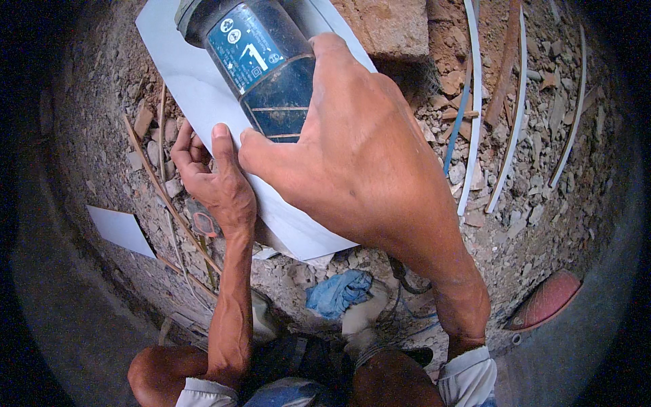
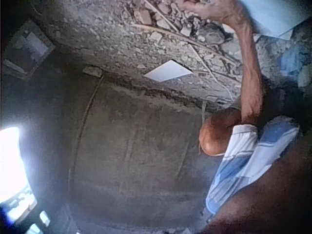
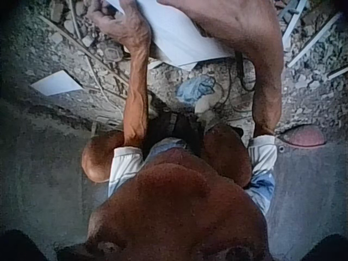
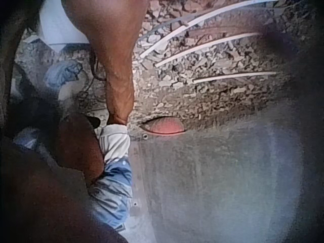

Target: The person marks a tile using a guide and a pencil, then grinds the edge of the tile using an angle grinder.

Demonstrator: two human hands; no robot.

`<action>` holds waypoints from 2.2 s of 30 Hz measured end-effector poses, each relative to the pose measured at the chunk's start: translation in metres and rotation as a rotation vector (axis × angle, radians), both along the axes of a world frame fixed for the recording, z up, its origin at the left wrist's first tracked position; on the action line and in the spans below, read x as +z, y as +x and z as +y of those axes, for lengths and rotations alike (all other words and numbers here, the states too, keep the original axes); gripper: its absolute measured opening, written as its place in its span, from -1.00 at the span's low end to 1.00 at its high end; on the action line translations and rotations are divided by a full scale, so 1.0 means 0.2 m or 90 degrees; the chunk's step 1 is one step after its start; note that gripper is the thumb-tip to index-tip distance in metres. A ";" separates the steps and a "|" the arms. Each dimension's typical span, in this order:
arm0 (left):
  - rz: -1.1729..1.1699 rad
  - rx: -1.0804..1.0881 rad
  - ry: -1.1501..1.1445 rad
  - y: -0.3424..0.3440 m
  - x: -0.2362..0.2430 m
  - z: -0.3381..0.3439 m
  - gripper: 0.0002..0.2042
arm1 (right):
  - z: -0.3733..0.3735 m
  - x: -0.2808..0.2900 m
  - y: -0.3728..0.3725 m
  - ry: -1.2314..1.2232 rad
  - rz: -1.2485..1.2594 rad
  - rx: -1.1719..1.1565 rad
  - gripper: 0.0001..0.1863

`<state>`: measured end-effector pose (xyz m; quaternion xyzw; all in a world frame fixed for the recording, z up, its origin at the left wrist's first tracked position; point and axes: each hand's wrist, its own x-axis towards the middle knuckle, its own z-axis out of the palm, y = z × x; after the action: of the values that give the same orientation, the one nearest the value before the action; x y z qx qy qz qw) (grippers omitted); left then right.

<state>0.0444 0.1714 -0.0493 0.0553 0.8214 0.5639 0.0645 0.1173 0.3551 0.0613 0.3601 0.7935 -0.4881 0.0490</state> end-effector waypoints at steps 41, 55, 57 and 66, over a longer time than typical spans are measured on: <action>0.021 -0.006 -0.014 0.00 0.00 -0.01 -0.46 | -0.04 0.01 0.12 -0.074 -0.013 -0.010 -0.28; 0.018 0.003 -0.004 0.01 0.01 0.00 -0.45 | -0.07 -0.02 0.20 -0.075 0.017 -0.007 -0.28; 0.032 -0.001 0.007 0.00 -0.01 0.00 -0.45 | -0.07 0.01 0.20 -0.095 0.028 -0.018 -0.28; 0.052 -0.004 0.013 0.00 -0.03 -0.02 -0.46 | -0.08 -0.01 0.24 -0.075 0.007 0.000 -0.30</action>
<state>0.0438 0.1671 -0.0559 0.0819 0.8175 0.5692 0.0320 0.1646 0.3388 0.0593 0.3539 0.7638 -0.5358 0.0658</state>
